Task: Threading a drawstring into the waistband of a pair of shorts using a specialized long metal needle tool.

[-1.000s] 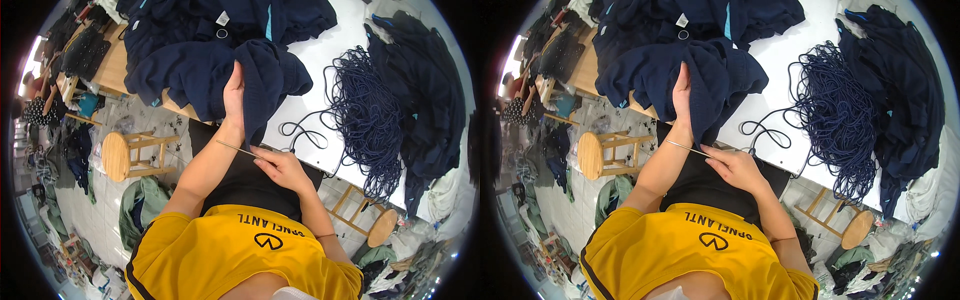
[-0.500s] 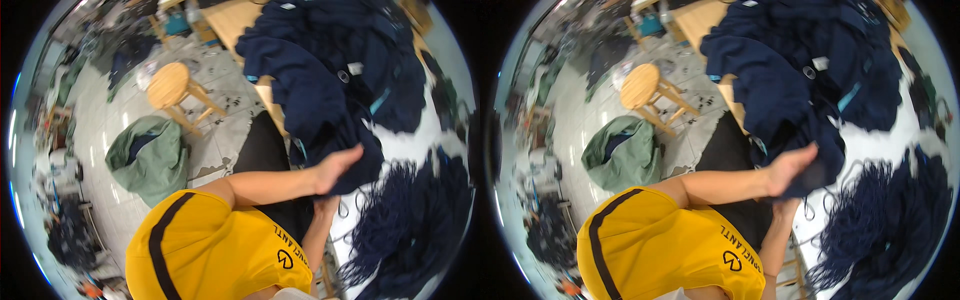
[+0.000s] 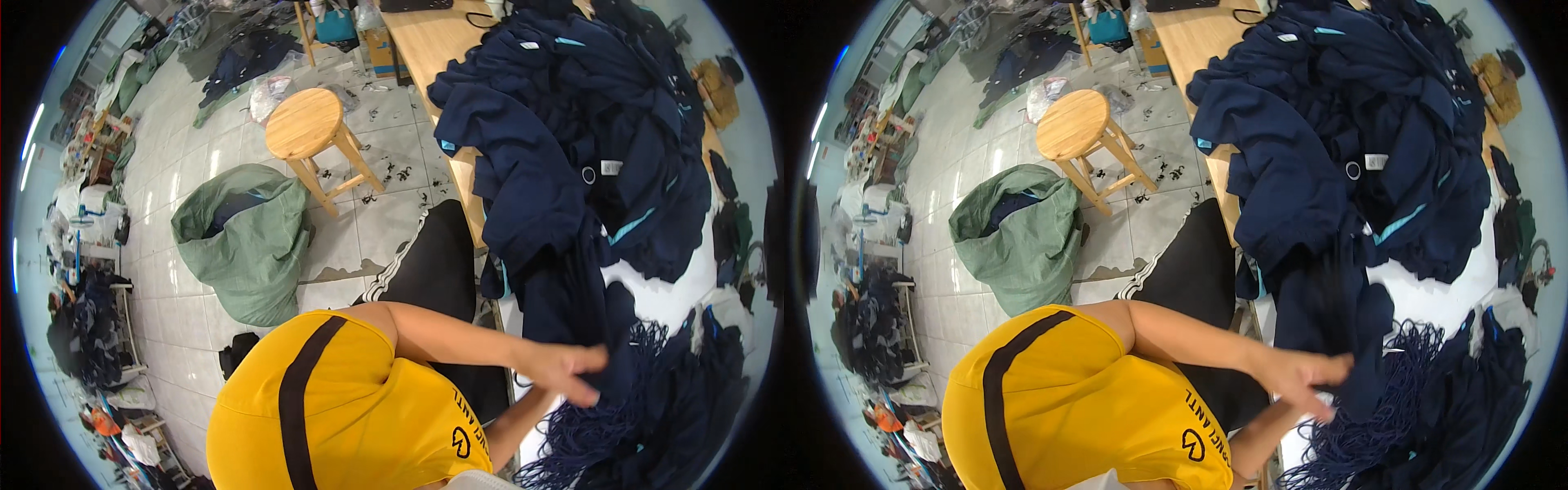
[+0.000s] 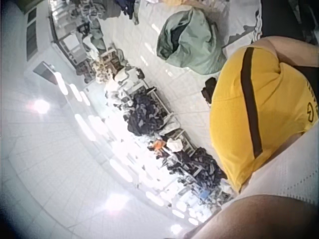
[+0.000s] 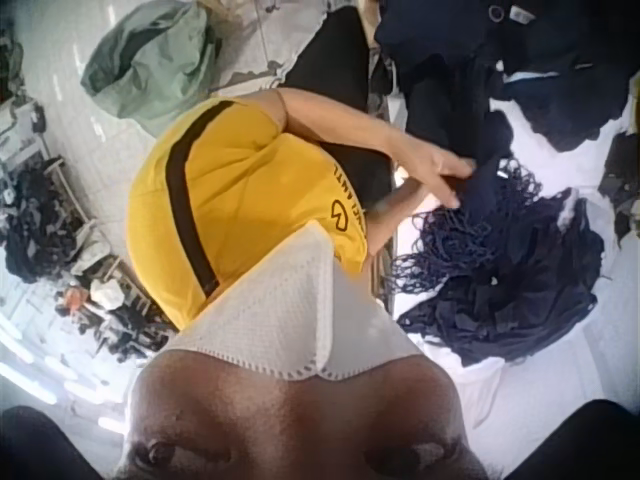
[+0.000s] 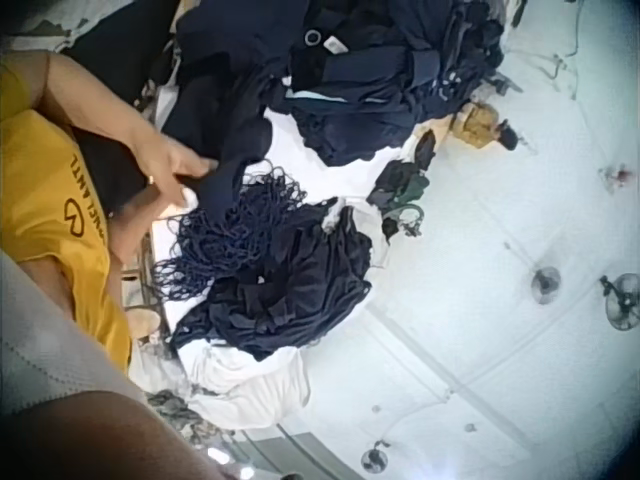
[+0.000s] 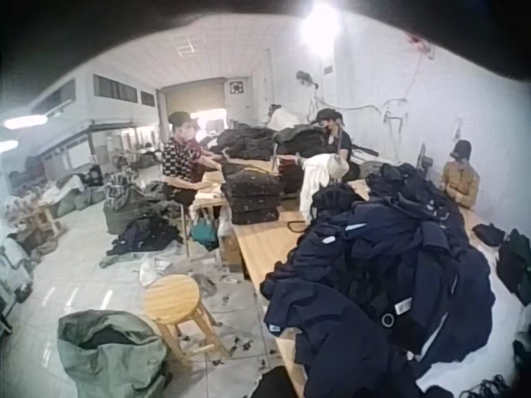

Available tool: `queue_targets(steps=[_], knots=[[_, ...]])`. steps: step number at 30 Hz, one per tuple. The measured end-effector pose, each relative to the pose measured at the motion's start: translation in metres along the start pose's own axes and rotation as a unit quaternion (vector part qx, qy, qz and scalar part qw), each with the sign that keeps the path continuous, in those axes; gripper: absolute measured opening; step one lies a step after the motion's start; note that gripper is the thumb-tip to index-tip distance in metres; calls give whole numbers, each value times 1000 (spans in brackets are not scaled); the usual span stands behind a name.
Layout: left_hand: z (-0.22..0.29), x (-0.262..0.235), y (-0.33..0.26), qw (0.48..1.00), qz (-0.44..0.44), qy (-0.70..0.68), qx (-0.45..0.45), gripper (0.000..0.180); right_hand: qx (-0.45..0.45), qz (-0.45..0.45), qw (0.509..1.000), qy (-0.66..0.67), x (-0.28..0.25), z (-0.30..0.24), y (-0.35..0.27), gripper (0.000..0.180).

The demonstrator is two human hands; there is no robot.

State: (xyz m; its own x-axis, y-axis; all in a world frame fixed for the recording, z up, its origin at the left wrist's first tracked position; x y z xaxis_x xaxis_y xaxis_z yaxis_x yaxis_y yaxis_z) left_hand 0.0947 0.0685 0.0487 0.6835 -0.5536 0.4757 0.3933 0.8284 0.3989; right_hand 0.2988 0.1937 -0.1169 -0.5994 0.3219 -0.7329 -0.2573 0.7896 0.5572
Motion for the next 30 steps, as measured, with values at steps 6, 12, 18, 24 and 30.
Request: queue_targets(steps=[6, 12, 18, 24, 30], knots=[[11, 34, -17, 893, -48, 370, 253, 51, 130, 38, 939, 316, -35, -18, -25, 51], [67, -42, -21, 812, 26, 577, 78, 36, 288, 208, 747, 562, -118, -65, 54, 36], [52, -109, -112, 777, -6, 612, -146, 29, 125, -55, 985, 108, -93, -103, 67, 34], [43, -103, -97, 894, 180, 346, -222, 20, 257, -10, 957, 137, -61, -71, -20, 19], [-9, -51, -5, 787, -62, 614, 2, 19, 324, 44, 918, 224, -74, -100, -43, 29]])
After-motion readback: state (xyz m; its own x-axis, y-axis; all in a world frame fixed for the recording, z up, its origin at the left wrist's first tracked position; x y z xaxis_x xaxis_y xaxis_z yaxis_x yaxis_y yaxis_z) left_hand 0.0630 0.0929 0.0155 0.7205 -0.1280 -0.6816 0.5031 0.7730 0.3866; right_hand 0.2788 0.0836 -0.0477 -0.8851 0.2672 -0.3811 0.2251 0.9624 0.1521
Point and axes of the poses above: each hand's wrist, its own y-axis towards the middle knuckle, its own x-axis out of the palm, z = x × y, the point moved 5 cm from there along y, towards the middle knuckle, and after that the axes turned 5 degrees about -z, right-handed, at the moved point
